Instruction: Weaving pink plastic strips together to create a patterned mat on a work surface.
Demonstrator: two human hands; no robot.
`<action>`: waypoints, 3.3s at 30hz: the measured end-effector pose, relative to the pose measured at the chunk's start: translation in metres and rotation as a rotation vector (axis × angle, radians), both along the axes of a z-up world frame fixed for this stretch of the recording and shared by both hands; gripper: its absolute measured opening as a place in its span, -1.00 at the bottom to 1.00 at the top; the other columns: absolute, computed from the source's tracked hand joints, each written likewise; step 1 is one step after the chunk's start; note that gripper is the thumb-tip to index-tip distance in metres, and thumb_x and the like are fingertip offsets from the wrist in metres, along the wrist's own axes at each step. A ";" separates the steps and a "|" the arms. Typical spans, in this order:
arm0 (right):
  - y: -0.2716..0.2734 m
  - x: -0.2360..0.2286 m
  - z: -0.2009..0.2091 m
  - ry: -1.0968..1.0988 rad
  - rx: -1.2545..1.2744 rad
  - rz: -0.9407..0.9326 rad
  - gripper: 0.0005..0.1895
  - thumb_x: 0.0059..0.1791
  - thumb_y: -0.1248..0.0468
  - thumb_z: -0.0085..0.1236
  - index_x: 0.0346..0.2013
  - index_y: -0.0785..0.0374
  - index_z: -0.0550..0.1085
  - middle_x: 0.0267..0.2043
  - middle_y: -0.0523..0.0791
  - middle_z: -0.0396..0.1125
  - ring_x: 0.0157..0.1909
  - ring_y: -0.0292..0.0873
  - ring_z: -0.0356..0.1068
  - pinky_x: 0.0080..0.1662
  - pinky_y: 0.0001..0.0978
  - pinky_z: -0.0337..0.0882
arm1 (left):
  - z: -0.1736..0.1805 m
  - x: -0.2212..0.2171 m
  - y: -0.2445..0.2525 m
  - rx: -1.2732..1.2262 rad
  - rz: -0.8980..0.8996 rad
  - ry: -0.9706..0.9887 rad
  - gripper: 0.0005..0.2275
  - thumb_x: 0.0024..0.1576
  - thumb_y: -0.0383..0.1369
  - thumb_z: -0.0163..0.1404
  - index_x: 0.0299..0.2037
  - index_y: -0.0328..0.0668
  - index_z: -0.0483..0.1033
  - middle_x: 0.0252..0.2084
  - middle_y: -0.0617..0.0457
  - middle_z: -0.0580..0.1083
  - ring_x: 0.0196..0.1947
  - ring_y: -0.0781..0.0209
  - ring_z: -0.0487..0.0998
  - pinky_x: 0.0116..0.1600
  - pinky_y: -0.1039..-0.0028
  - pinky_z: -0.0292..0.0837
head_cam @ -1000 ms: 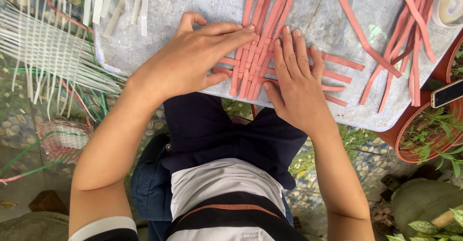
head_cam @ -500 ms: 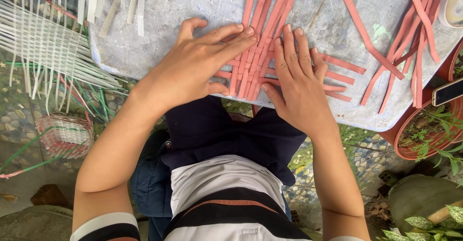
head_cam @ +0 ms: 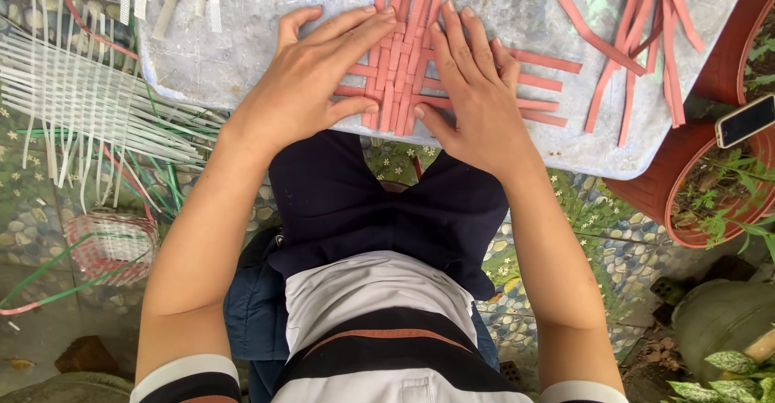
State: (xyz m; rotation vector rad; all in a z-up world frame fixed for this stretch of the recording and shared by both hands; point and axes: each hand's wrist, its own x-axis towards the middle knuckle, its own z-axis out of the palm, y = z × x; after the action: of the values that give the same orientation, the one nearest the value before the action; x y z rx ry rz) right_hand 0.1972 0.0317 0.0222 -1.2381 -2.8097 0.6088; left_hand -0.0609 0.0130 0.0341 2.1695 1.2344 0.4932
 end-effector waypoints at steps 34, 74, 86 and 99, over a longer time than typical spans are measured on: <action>-0.001 -0.005 -0.001 -0.019 0.119 0.016 -0.26 0.13 -0.03 -0.12 0.47 0.26 -0.04 0.54 -0.04 -0.33 0.55 0.05 -0.29 0.31 0.05 0.04 | -0.003 0.000 0.008 0.013 -0.076 0.048 0.04 -0.08 -0.20 0.36 0.45 -0.11 -0.27 0.47 -0.08 0.14 0.30 -0.01 0.26 0.29 0.23 -0.11; -0.021 -0.016 0.006 0.237 0.162 -0.224 -0.64 0.11 0.22 -0.04 0.20 0.15 0.27 0.28 -0.08 0.11 0.29 0.07 0.11 0.10 -0.03 0.23 | -0.008 -0.016 -0.010 -0.009 0.059 -0.055 -0.49 0.19 -0.25 0.06 0.34 -0.18 0.24 0.38 0.05 0.24 0.34 0.05 0.19 0.25 0.19 -0.02; -0.019 -0.009 0.008 0.281 0.133 -0.161 -0.58 0.13 0.18 -0.02 0.25 0.20 0.22 0.33 -0.02 0.08 0.34 0.12 0.09 0.28 0.07 0.18 | -0.011 -0.009 -0.018 0.015 0.094 -0.034 -0.44 0.16 -0.18 0.07 0.35 -0.15 0.23 0.41 0.04 0.21 0.36 0.02 0.18 0.26 0.12 -0.07; 0.019 0.093 0.044 0.793 0.465 -0.621 -0.70 0.17 0.15 -0.19 -0.22 0.33 0.40 -0.29 -0.05 0.30 -0.25 -0.16 0.26 -0.20 -0.37 0.20 | -0.002 -0.008 -0.020 0.086 0.173 -0.424 -0.54 0.31 -0.22 -0.16 0.32 -0.39 0.16 0.38 -0.29 0.19 0.42 -0.24 0.13 0.48 -0.08 0.08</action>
State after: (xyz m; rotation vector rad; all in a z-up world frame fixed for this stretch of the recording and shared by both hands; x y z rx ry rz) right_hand 0.2902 0.0510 0.0663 -1.2804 -1.6709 0.2786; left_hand -0.0689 -0.0071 0.0325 1.8988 1.1784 1.0353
